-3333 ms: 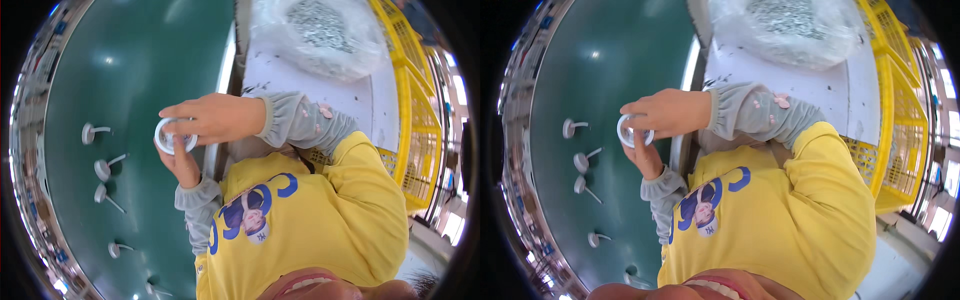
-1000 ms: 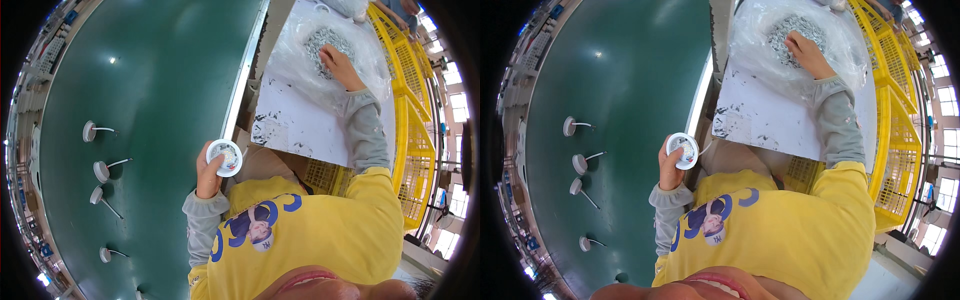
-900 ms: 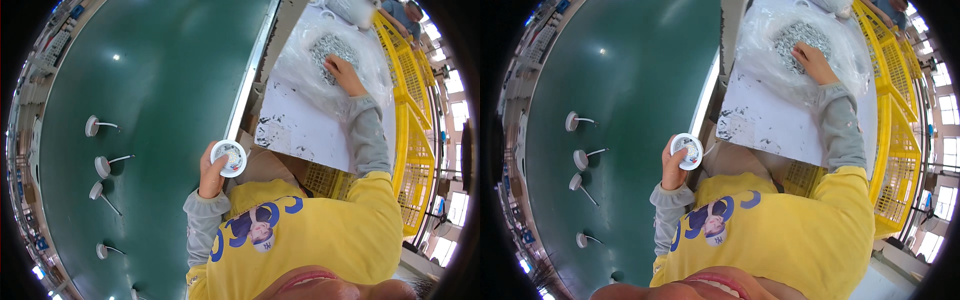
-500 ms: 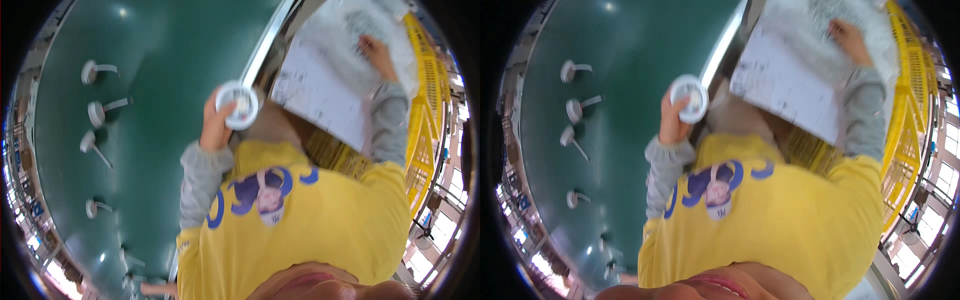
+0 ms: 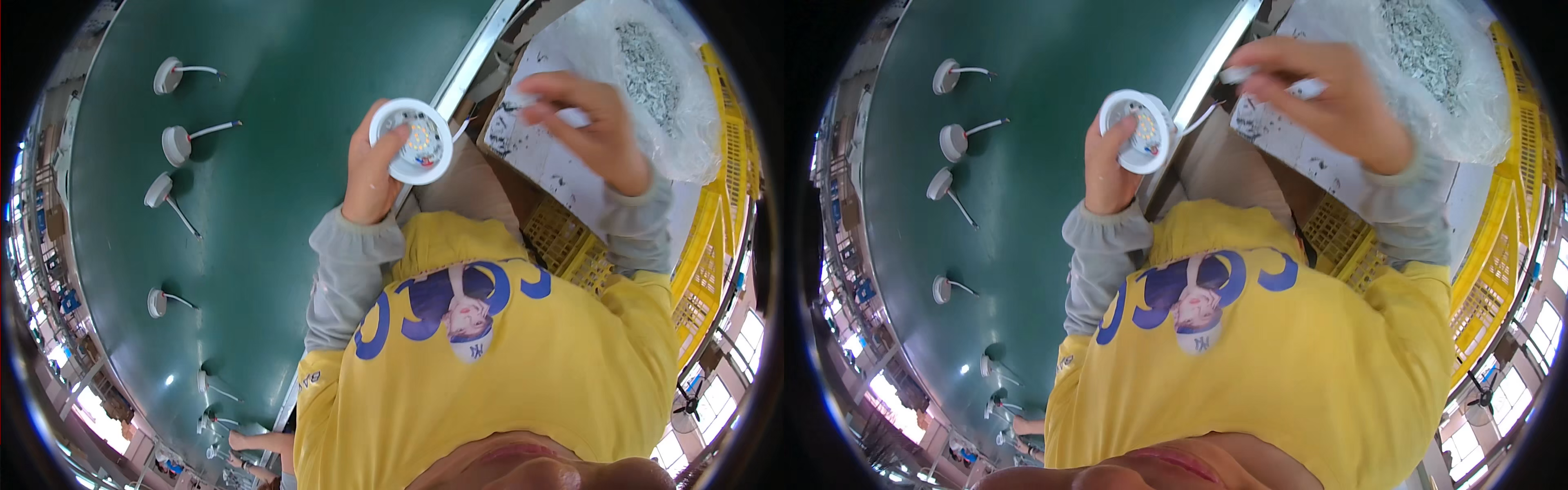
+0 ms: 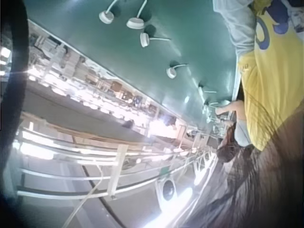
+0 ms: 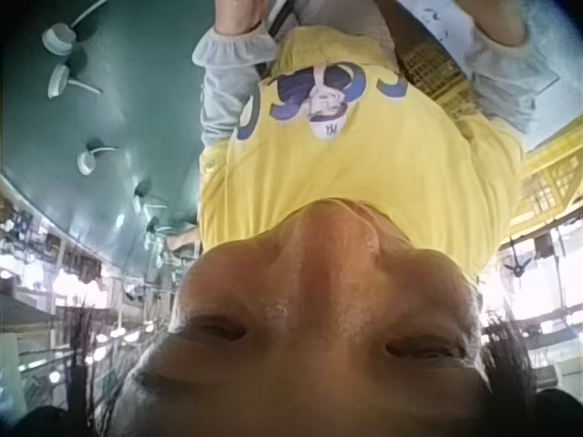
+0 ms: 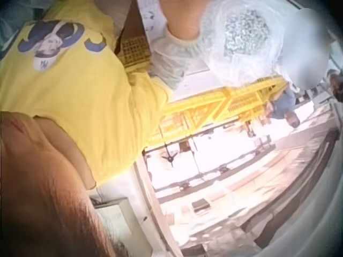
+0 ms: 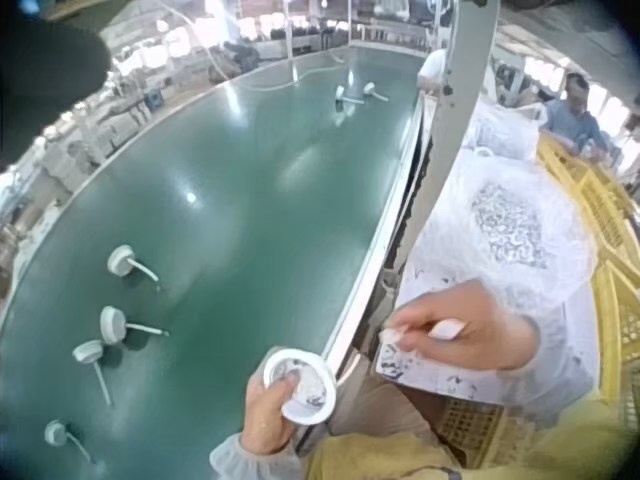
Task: The person assembles round LED light fixtures by hand, taking small plastic components and wires from the work table and fitting them onto the light housings.
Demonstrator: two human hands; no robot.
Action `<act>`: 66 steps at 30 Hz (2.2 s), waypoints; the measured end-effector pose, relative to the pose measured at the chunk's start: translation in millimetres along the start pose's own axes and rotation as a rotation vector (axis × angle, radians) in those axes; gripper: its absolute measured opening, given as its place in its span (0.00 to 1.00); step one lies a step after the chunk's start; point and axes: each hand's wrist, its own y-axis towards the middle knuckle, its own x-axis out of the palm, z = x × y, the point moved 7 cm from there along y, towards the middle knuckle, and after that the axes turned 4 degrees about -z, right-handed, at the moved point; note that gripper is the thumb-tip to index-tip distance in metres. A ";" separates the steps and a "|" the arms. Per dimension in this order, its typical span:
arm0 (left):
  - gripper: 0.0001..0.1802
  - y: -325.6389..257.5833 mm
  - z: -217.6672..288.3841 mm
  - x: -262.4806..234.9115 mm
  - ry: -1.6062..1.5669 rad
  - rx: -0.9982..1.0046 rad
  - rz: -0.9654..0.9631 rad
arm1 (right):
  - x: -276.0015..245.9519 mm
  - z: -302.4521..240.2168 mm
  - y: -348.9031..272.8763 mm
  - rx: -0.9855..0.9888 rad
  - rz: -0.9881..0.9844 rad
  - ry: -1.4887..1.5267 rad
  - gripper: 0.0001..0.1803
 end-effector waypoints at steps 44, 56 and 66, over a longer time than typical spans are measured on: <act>0.11 -15.4 -0.1 -4.2 0.330 0.162 -0.100 | 86.4 54.4 37.0 0.388 -0.230 0.646 0.05; 0.14 -16.2 -4.5 -10.4 0.341 0.153 -0.011 | 98.5 56.2 37.3 0.289 -0.142 0.525 0.08; 0.07 -18.2 -5.2 -11.4 0.304 0.099 -0.029 | 88.1 40.2 38.5 0.282 -0.271 0.500 0.09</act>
